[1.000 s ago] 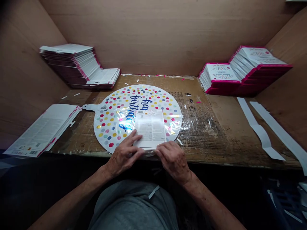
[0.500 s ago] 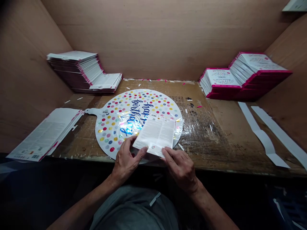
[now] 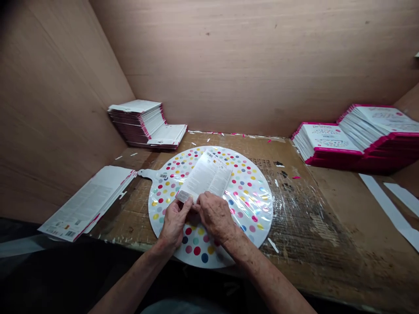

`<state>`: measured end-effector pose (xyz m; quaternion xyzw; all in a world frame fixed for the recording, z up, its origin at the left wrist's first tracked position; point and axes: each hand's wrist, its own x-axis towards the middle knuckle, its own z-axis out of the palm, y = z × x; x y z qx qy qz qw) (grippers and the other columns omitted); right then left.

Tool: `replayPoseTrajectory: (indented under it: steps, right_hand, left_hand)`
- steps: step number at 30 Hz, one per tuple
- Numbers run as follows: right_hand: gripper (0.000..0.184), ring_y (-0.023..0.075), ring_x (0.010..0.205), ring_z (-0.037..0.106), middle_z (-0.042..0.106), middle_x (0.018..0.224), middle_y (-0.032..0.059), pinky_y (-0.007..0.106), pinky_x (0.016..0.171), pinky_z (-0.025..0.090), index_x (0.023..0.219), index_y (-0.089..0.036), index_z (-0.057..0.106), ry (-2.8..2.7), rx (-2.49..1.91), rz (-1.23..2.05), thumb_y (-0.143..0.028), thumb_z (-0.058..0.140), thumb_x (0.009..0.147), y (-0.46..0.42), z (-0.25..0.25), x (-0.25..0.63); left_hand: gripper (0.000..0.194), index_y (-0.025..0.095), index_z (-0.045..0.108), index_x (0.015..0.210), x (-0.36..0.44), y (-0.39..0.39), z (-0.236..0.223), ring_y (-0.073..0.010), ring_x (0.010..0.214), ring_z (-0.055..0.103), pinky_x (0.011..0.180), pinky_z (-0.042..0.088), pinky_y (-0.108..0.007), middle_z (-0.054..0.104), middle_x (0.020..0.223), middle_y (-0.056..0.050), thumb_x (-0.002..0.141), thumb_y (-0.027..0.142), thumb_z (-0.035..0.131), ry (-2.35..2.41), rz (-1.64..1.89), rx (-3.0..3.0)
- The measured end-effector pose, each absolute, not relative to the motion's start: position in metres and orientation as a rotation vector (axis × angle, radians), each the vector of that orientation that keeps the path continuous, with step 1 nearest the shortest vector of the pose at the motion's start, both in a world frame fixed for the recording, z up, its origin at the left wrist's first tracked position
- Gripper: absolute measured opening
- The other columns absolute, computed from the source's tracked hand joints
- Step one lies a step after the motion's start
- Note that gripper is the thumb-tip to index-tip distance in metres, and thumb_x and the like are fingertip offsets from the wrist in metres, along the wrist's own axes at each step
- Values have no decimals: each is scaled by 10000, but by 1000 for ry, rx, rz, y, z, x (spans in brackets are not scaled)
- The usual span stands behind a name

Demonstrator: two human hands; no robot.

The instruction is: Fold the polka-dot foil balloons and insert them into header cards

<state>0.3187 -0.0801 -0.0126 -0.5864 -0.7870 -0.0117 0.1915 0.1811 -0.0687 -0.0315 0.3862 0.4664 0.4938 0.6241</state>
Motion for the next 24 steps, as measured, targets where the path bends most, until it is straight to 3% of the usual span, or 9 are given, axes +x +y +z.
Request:
replayPoseTrajectory:
  steps: [5,11,16,20,23,24]
  right_hand:
    - [292,146,616,591,626,726,27,256,560,409,795,-206,551,-2142,-1473,19,-299,391,1021,-68,-11,320]
    - [220,137,720,672,686,894,40,228,627,539,951,-237,587,-2049,-1294,516,-257,381,1027,-101,-33,307]
    - [213,144,824,710,707,1004,68,212,679,566,1070,-231,617,-2118,-1211,500,-294,421,1016,-109,-43,308]
    - [251,132,737,701,718,896,36,201,623,532,987,-243,656,-2244,-1148,457,-313,417,1018,-107,-37,311]
    - [349,128,658,671,688,792,30,215,594,490,859,-221,657,-2257,-1291,328,-291,362,1031,-87,-22,299]
    - [367,133,652,666,680,782,37,223,592,482,840,-211,657,-2256,-1379,269,-293,356,1033,-74,-15,289]
  left_hand:
    - [415,125,664,816,157,-36,-25,-155,563,671,525,566,-245,709,714,-31,726,515,770,1139,1107,911]
    - [195,108,615,777,135,83,11,-106,548,642,549,565,-216,691,699,-43,836,255,730,1162,1277,781]
    - [208,124,543,752,114,178,29,-100,529,626,641,581,-254,593,559,1,897,214,660,1341,1306,818]
    - [214,123,595,780,88,166,21,-223,763,705,795,585,-393,645,646,-52,818,274,741,1490,1282,953]
    - [250,164,689,908,76,89,-4,-296,1138,627,1062,450,-460,723,999,-96,706,245,812,1501,1253,1253]
    - [292,177,699,1003,76,56,-15,-319,1232,567,1111,394,-502,698,1153,-114,753,314,765,1459,1159,1638]
